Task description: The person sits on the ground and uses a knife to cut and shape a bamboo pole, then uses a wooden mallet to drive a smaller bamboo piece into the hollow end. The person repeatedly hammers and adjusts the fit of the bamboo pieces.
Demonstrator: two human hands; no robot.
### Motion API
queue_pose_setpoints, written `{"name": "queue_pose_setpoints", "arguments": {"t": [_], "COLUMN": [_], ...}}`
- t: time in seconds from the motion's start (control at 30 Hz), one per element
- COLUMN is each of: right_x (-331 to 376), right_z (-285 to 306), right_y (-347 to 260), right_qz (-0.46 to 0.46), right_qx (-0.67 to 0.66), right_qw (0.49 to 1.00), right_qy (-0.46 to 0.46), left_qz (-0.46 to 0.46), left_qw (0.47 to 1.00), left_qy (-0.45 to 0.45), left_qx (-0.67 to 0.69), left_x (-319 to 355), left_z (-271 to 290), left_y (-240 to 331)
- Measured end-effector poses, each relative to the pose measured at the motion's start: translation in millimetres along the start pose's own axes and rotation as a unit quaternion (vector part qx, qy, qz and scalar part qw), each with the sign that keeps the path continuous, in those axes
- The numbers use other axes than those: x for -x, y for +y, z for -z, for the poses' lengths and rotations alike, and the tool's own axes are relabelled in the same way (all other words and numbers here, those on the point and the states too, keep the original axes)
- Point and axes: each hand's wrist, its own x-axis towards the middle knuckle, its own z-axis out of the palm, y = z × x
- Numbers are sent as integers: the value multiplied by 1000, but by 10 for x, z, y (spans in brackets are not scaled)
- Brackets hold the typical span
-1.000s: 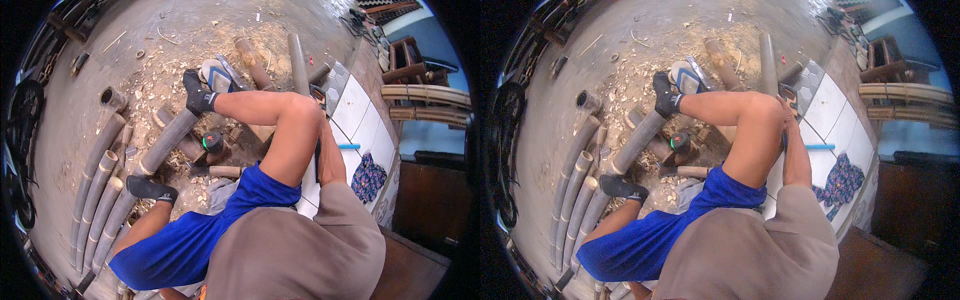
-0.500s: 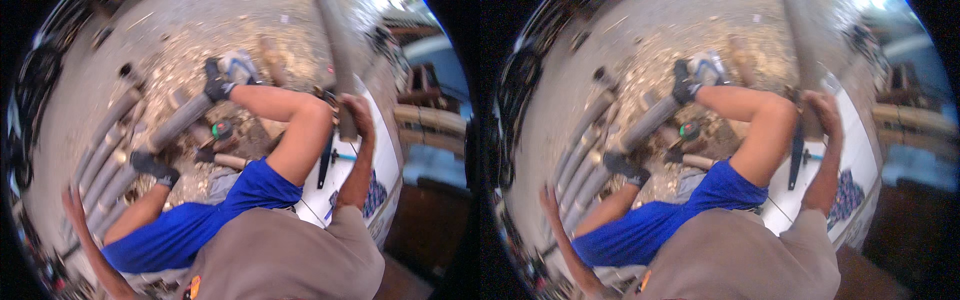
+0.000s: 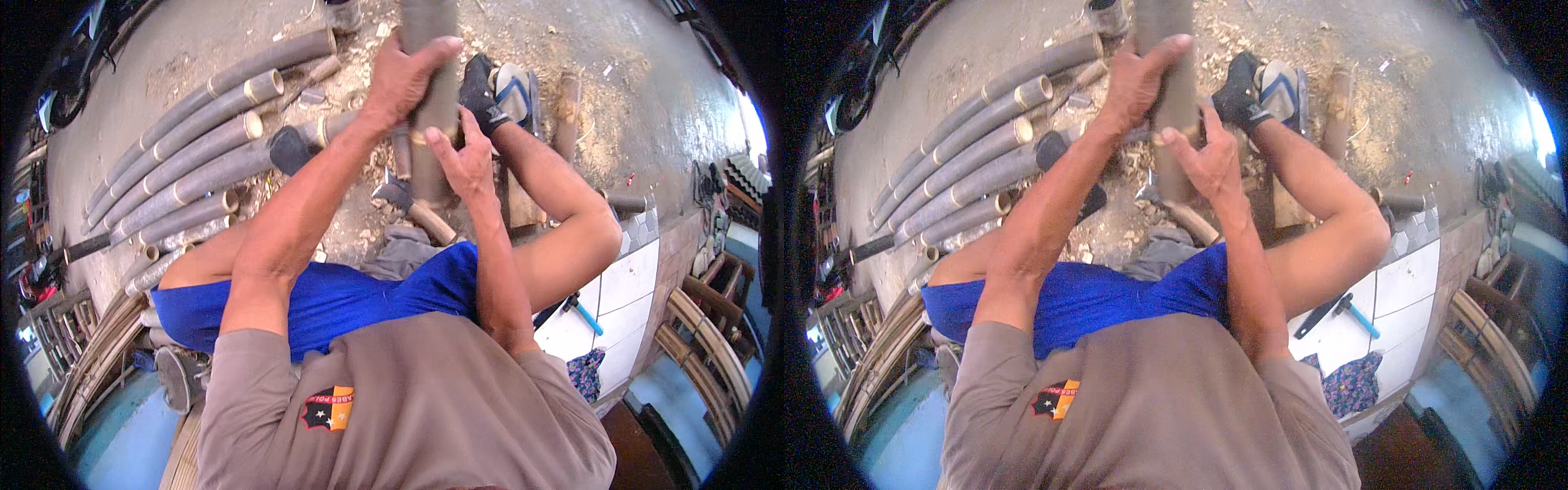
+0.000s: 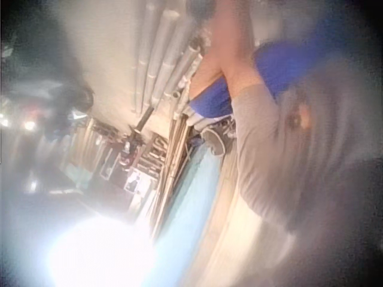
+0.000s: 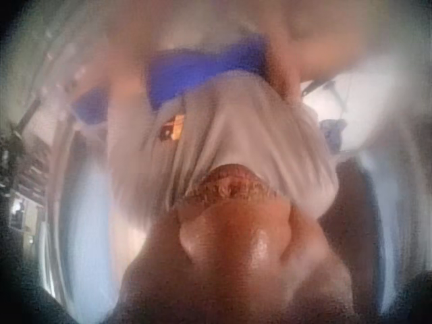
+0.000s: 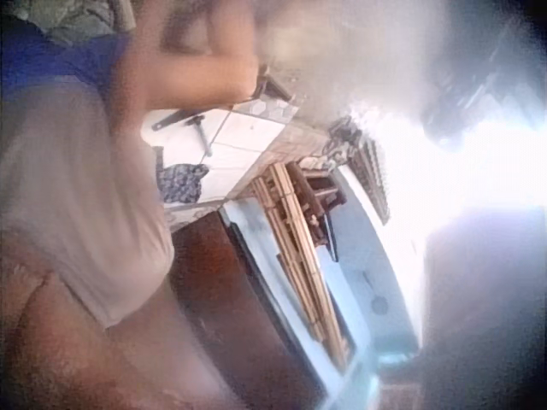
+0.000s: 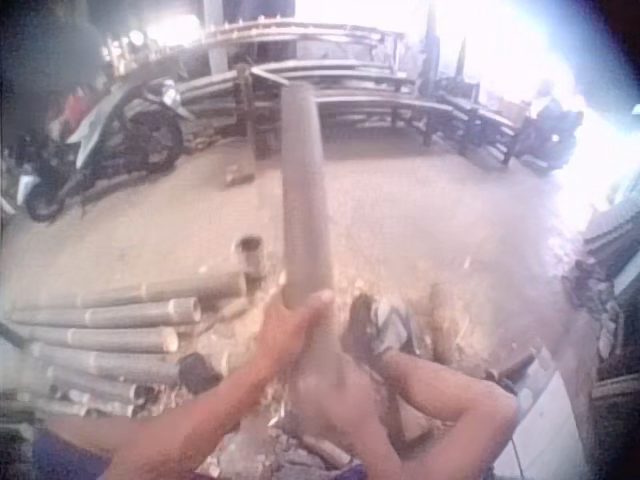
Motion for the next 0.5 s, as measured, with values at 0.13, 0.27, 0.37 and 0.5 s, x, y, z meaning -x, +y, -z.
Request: {"name": "queue_pose_setpoints", "arguments": {"t": [0.13,0.27,0.37,0.5], "right_x": [280,1057,1258,1143], "right_z": [-178,-510,-802,-752], "right_y": [965,1578,1717,1773], "right_qz": [-134,-112,-92,-90], "right_qx": [236,440,473,432], "right_qw": [948,839,846,864], "right_qy": [-166,-299,-228,-243], "left_qz": [-99,-204,-165,-211], "left_qw": [985,966,978,965], "left_qy": [95,78,119,152], "left_qx": [-104,-142,-48,-19], "left_x": [-154,-385,-344,-473], "left_z": [685,1072,774,646], "left_y": [-220,15,403,112]}}
